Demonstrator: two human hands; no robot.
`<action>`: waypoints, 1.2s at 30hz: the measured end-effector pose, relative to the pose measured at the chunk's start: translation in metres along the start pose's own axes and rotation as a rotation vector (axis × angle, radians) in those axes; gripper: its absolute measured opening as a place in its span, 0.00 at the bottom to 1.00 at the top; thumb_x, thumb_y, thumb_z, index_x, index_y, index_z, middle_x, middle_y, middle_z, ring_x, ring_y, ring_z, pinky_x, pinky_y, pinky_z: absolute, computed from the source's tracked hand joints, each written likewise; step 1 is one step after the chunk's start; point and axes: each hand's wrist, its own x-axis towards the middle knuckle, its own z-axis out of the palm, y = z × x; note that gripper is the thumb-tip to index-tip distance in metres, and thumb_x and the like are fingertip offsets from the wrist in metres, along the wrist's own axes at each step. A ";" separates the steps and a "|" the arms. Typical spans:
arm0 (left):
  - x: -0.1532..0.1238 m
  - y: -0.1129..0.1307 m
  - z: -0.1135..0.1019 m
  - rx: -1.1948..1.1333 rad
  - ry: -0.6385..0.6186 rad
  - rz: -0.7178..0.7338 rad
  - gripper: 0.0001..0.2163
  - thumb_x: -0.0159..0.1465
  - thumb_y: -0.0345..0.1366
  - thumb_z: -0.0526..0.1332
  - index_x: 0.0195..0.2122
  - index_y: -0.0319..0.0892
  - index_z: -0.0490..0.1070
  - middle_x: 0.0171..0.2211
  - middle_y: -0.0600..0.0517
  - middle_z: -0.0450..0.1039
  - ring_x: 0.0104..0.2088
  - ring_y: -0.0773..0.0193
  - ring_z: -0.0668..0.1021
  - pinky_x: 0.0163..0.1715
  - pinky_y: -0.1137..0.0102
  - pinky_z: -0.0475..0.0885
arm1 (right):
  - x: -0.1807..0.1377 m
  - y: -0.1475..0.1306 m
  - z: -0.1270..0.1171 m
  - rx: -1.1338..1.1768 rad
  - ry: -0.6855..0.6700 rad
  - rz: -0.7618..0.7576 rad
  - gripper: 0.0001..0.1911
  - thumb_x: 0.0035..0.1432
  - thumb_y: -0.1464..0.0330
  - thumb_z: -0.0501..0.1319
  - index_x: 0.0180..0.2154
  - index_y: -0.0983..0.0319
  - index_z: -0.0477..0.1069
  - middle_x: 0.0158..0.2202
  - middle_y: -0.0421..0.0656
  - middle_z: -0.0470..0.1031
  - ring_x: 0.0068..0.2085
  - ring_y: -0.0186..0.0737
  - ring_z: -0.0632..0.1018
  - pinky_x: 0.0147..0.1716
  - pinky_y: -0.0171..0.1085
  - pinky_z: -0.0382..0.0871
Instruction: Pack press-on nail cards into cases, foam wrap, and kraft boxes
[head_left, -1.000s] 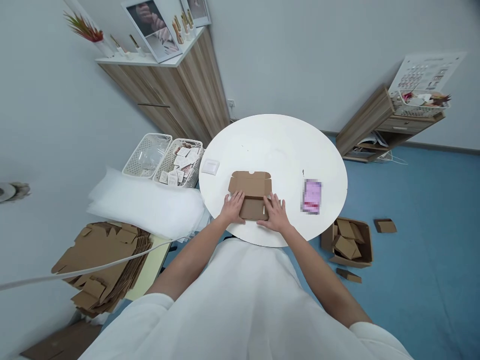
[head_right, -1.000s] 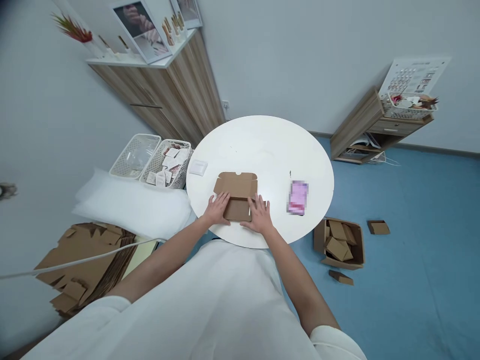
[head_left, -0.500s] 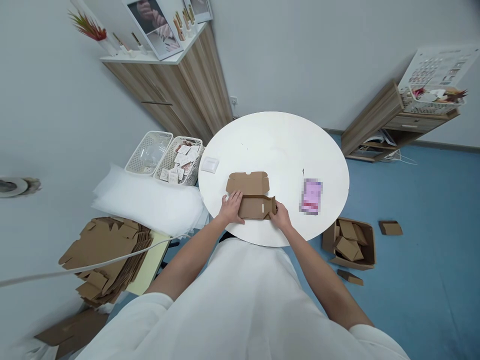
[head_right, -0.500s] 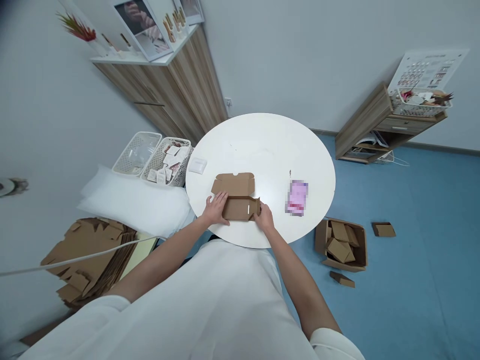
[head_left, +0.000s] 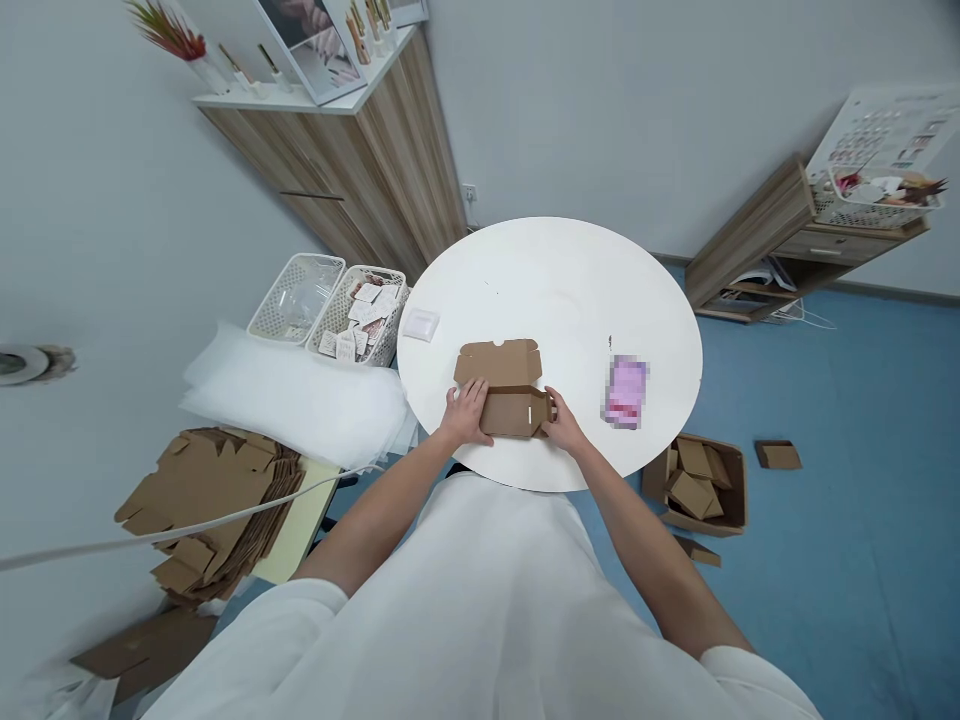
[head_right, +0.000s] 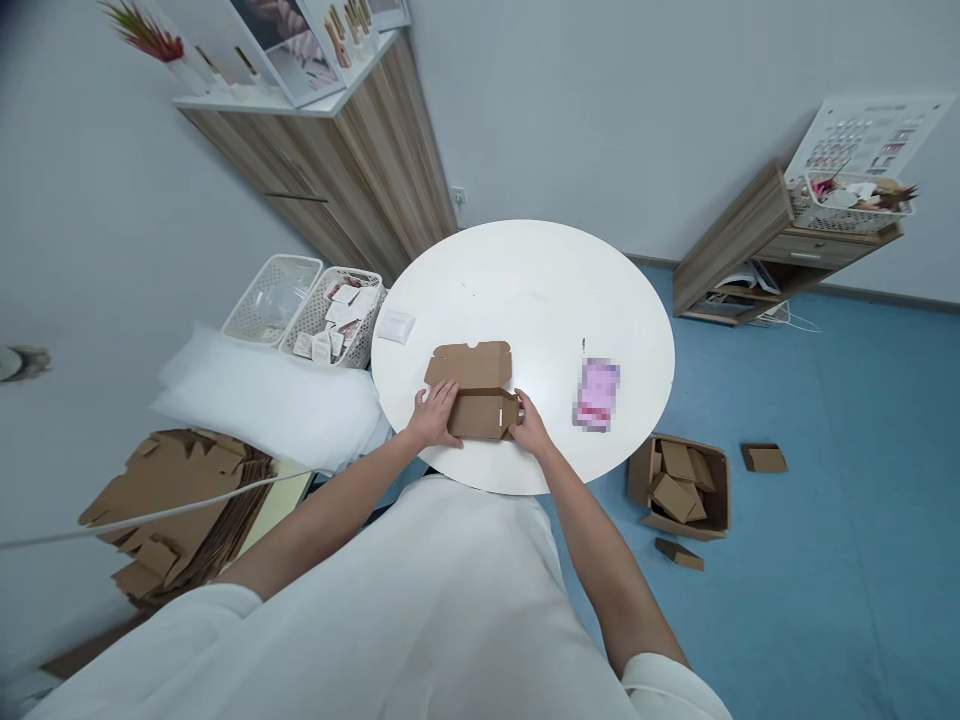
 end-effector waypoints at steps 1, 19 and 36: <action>0.000 0.000 0.000 0.003 0.002 0.005 0.57 0.36 0.56 0.66 0.63 0.38 0.38 0.63 0.40 0.42 0.61 0.42 0.45 0.57 0.51 0.42 | 0.000 -0.002 -0.001 0.009 -0.033 0.013 0.40 0.42 0.75 0.53 0.58 0.55 0.44 0.52 0.47 0.62 0.37 0.37 0.74 0.31 0.36 0.72; 0.001 0.007 0.001 -0.047 0.019 -0.005 0.58 0.33 0.56 0.67 0.63 0.40 0.40 0.63 0.39 0.42 0.62 0.41 0.44 0.56 0.51 0.41 | 0.009 -0.009 0.019 -0.130 0.134 0.136 0.21 0.49 0.61 0.57 0.46 0.60 0.65 0.40 0.43 0.72 0.38 0.39 0.74 0.36 0.37 0.68; -0.041 0.001 0.034 -0.758 0.274 -0.480 0.28 0.59 0.42 0.56 0.58 0.39 0.51 0.55 0.41 0.60 0.45 0.60 0.73 0.43 0.64 0.69 | 0.021 -0.005 0.032 -0.430 0.286 0.209 0.06 0.44 0.69 0.54 0.23 0.58 0.55 0.22 0.38 0.64 0.25 0.36 0.67 0.23 0.33 0.57</action>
